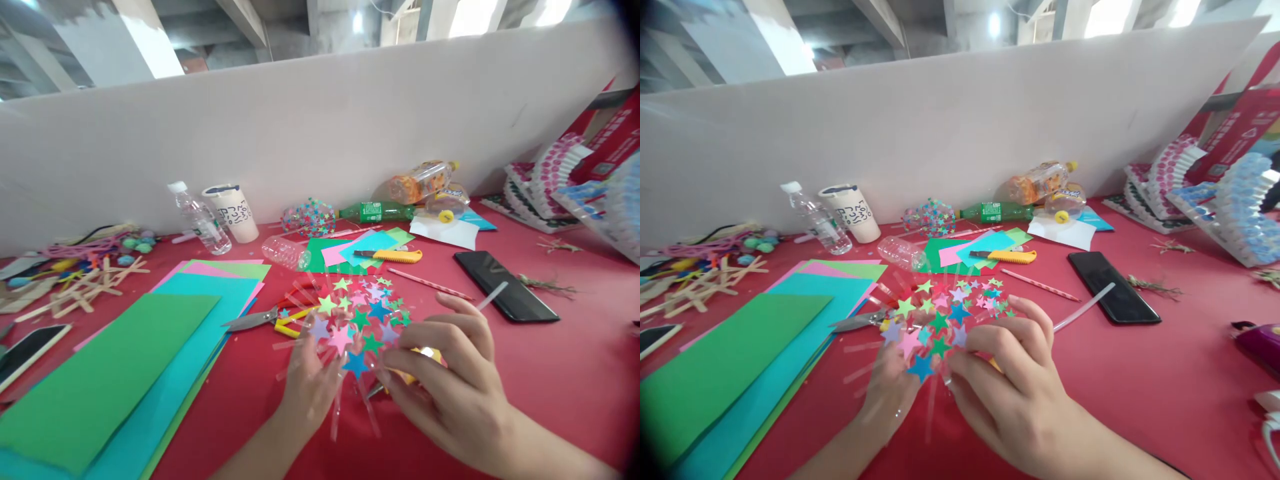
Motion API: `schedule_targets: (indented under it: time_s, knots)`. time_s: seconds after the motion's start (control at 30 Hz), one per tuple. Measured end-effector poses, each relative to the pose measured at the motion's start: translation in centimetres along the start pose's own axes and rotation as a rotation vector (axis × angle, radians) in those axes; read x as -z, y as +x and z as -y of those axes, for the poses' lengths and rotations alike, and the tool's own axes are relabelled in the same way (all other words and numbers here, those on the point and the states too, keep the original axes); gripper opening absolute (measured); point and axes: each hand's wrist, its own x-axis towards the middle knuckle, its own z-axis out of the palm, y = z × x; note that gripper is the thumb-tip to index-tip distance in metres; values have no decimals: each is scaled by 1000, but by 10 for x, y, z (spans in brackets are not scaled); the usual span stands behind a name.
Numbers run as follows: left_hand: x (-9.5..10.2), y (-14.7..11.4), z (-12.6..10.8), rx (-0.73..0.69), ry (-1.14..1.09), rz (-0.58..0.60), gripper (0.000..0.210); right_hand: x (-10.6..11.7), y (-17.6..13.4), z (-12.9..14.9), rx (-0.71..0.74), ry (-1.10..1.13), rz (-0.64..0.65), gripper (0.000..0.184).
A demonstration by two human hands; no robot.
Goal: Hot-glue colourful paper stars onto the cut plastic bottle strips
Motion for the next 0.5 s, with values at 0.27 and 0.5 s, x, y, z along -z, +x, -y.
schedule_targets:
  time_s: [0.27,0.5]
  knots:
    - [-5,5,7,36,-81,-2,39,4,-6,-6,138,-27,-31,26]
    - [-1,5,0,82,-125,-36,48,10,2,-5,141,36,-13,21]
